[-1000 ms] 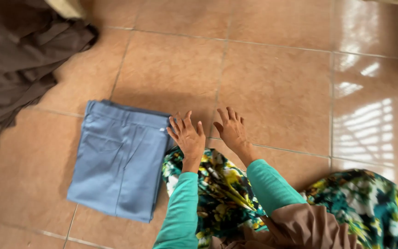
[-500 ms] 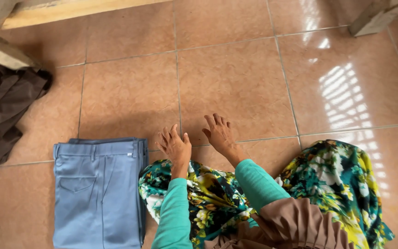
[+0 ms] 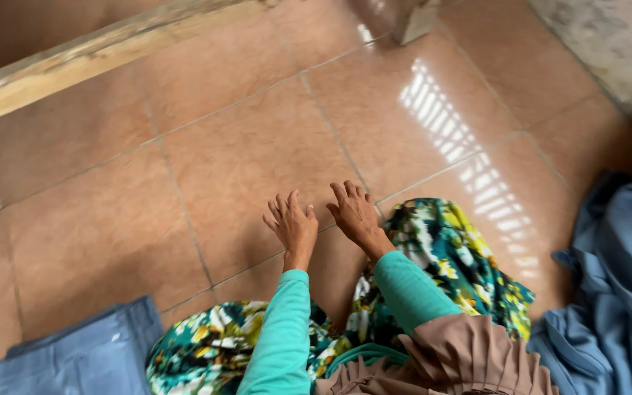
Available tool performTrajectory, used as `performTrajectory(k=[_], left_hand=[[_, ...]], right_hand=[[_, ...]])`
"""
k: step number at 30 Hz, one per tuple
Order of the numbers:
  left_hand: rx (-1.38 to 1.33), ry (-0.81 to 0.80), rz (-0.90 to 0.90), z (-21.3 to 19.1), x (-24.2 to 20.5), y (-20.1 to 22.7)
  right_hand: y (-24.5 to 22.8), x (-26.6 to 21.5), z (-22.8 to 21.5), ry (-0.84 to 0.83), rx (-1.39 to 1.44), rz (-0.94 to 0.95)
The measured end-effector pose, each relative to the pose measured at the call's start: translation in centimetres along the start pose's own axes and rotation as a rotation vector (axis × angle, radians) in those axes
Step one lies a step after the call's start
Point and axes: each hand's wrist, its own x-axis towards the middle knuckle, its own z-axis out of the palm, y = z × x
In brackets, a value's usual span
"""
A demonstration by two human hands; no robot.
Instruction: Folding grey trousers into neat rectangles while sitting on the floor.
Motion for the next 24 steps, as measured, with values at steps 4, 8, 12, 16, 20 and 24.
performTrajectory(k=[4,8,12,16,20,24], left_hand=[[-0.028,-0.02,0.11,1.8,0.5,6.3],[-0.007,-0.003,0.339,5.5,-0.1,14.9],[-0.105,-0.033,0.602,9.2,-5.7,24.4],[-0.066,-0.19,0.813,14.9,-11.5,29.9],[-0.143,-0.379,0.918,18.8,-16.2,32.6],[-0.209,-0.507,0.981,19.1,-18.6,34.6]], right_hand=[[5.3,-0.2,-3.4,0.179,0.048,0.032],[14.0,-1.4,-5.0,0.574,-0.025,0.116],[23.1,-6.6,-8.1,0.696,-0.026,0.284],[31.7,-12.3,-8.1,0.838,-0.078,0.435],[38.8,-18.0,-7.0,0.855,-0.24,0.589],[40.6,-23.7,-12.5,0.845,-0.496,0.716]])
